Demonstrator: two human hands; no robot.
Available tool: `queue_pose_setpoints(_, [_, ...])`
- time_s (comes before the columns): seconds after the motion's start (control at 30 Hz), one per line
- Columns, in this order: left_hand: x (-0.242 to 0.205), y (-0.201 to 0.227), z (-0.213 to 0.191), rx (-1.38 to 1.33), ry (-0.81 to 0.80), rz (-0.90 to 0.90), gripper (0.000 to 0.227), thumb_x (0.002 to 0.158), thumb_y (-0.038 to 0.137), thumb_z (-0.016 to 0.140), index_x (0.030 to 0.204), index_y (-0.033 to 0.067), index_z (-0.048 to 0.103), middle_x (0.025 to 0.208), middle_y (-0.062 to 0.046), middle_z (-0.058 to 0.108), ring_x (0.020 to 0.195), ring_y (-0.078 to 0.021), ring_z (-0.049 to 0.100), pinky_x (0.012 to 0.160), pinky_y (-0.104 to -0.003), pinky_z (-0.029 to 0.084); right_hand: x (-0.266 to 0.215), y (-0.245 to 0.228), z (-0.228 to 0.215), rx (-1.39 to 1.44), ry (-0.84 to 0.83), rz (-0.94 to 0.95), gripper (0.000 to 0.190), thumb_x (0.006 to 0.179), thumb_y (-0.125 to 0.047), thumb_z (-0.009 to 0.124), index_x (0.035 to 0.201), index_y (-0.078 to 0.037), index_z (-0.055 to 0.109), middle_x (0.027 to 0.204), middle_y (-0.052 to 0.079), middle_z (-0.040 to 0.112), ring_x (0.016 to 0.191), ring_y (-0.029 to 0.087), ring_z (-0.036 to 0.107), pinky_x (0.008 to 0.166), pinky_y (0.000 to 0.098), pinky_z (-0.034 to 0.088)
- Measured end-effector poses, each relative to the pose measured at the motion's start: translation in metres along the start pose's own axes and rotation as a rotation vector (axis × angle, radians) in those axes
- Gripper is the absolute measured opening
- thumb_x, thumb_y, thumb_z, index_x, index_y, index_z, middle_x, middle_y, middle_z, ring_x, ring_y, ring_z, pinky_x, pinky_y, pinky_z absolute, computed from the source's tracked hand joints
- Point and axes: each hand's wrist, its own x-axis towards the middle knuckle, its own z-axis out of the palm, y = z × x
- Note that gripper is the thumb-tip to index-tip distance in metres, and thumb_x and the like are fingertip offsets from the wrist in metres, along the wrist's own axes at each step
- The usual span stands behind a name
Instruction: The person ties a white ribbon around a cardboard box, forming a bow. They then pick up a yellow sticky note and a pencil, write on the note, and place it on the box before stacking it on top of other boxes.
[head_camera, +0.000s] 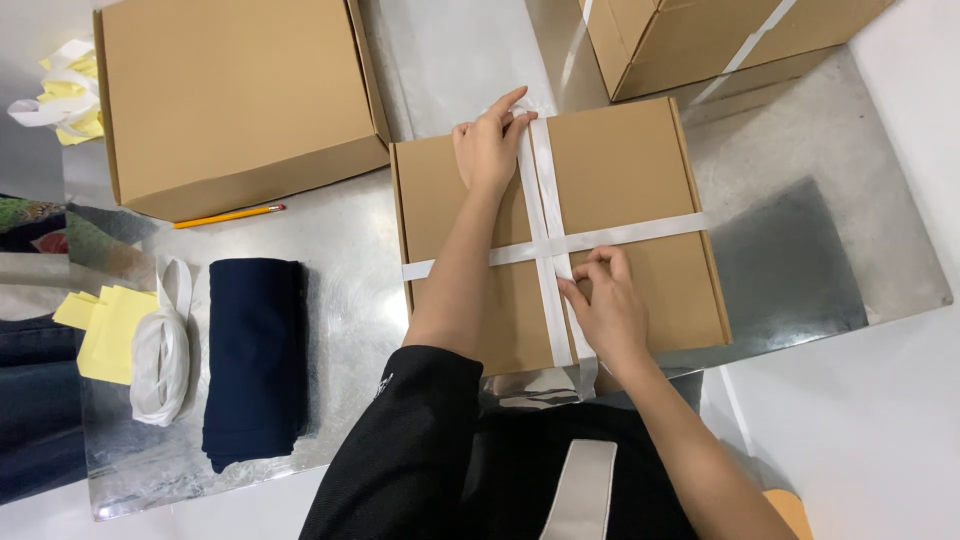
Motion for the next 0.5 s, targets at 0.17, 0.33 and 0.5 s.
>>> queue_pose_setpoints(0.17, [0.002,0.004,-0.002,0.007,-0.027,-0.033,0.043,0.101,0.033,0.050,0.142,0.0370,0.064,0.100,0.022,0.085,0.095,-0.0032,0.070,0.099,-0.027,0.029,0.005,0.015,0.001,0.104,-0.004,-0.002,0.024,0.096,-0.044,0.074,0.093,-0.021,0.073,0.104,-0.008,0.059,0.084,0.015,0.060,0.072,0.0389,0.047])
queue_pose_setpoints(0.33, [0.010,-0.001,-0.002,0.004,-0.050,-0.068,0.051,0.096,0.031,0.046,0.144,0.0398,0.061,0.103,0.021,0.086,0.095,-0.0051,0.070,0.102,-0.028,0.030,0.001,0.009,-0.026,0.412,-0.177,0.161,0.029,0.098,-0.042,0.072,0.089,-0.015,0.074,0.074,-0.005,0.063,0.071,0.008,0.053,0.069,0.0260,0.042])
queue_pose_setpoints(0.5, [0.023,-0.008,-0.006,0.023,-0.111,-0.071,0.051,0.101,0.031,0.057,0.150,0.0437,0.054,0.108,0.024,0.084,0.106,-0.0122,0.073,0.102,-0.028,0.044,0.009,0.032,-0.020,0.482,-0.233,0.070,0.035,0.101,-0.040,0.073,0.078,-0.014,0.067,0.064,-0.007,0.039,0.062,0.006,0.031,0.058,0.0262,0.024])
